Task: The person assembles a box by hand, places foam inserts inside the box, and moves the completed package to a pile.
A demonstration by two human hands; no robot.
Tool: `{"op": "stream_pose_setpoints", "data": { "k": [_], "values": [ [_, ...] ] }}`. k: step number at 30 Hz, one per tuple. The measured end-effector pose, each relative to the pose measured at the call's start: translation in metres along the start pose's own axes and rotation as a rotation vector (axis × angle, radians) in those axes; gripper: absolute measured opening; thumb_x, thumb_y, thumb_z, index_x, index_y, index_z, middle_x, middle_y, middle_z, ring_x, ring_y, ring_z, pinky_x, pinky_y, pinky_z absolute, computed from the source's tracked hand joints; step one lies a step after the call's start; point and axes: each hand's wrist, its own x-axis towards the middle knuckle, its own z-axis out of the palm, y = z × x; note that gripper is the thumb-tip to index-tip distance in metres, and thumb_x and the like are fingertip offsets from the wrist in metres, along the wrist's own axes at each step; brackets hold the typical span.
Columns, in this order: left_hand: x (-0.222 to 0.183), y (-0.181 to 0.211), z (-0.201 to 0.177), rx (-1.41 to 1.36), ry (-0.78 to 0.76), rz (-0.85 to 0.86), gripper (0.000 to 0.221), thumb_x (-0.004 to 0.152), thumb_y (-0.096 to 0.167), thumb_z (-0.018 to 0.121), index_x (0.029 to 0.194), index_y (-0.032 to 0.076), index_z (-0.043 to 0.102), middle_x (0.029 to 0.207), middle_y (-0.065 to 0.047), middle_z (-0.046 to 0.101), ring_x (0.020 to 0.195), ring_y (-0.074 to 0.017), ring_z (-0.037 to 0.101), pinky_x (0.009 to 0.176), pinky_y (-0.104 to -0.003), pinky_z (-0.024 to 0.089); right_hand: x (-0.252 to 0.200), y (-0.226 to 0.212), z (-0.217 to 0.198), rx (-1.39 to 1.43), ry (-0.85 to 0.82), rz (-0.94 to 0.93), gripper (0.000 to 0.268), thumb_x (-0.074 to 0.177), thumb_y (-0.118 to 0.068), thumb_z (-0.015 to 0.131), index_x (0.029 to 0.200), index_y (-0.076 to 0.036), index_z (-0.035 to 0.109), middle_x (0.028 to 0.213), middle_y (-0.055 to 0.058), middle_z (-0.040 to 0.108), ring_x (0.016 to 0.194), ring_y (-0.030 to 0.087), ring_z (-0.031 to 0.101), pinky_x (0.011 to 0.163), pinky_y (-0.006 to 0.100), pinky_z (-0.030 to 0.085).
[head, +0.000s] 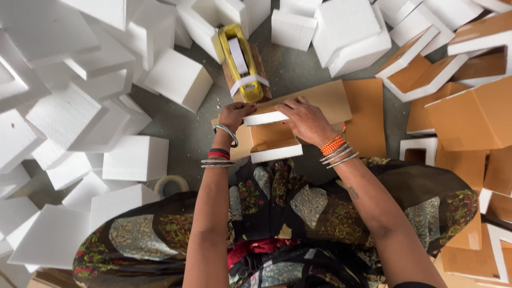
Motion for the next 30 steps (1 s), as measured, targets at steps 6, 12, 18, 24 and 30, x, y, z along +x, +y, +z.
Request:
{"op": "stream_pose_setpoints", "data": {
  "k": [6,12,18,24,30],
  "values": [
    [-0.008,-0.043,-0.003,-0.022,-0.063,0.202,0.046,0.086,0.012,0.078,0.13,0.002,0.068,0.111,-0.003,0.074,0.089,-0.0041,0.068,0.077,-0.019,0.057,-0.025,-0.04,0.001,-0.075,0.068,-0.066,0.055,0.078,-0.001,0.068,0.132,-0.014,0.063,0.132,0.001,0.06,0.113,0.027,0.057,0.095,0.039,0.055],
    [-0.009,-0.06,-0.006,-0.168,-0.047,0.087,0.036,0.091,0.018,0.075,0.122,0.0,0.071,0.094,-0.006,0.075,0.08,-0.0083,0.068,0.067,-0.02,0.054,-0.038,-0.056,-0.009,-0.058,0.118,-0.064,0.054,0.082,-0.001,0.069,0.135,-0.013,0.062,0.135,0.002,0.058,0.115,0.027,0.055,0.095,0.038,0.055],
    [-0.043,-0.018,-0.015,-0.086,-0.055,-0.018,0.058,0.092,0.043,0.07,0.136,0.006,0.062,0.11,-0.008,0.069,0.094,-0.0151,0.064,0.076,-0.032,0.053,-0.048,-0.054,-0.006,-0.023,0.163,-0.028,0.058,0.081,0.002,0.067,0.137,-0.014,0.061,0.138,0.002,0.056,0.121,0.028,0.055,0.1,0.038,0.054],
    [-0.086,0.01,-0.017,0.039,-0.297,0.069,0.119,0.07,0.044,0.085,0.161,0.021,0.013,0.156,-0.005,0.033,0.136,-0.0252,0.045,0.103,-0.06,0.045,-0.049,-0.046,0.002,-0.058,0.121,-0.001,0.062,0.077,-0.001,0.066,0.138,-0.015,0.058,0.138,0.004,0.055,0.116,0.03,0.055,0.089,0.04,0.056],
    [-0.059,-0.025,-0.002,-0.269,-0.105,0.08,0.07,0.082,0.024,0.078,0.145,0.011,0.05,0.128,-0.01,0.067,0.106,-0.0201,0.071,0.08,-0.032,0.061,-0.052,-0.044,0.014,0.013,0.148,-0.032,0.055,0.085,-0.001,0.063,0.138,-0.012,0.057,0.138,0.004,0.054,0.118,0.024,0.055,0.095,0.036,0.057]
  ]
}}
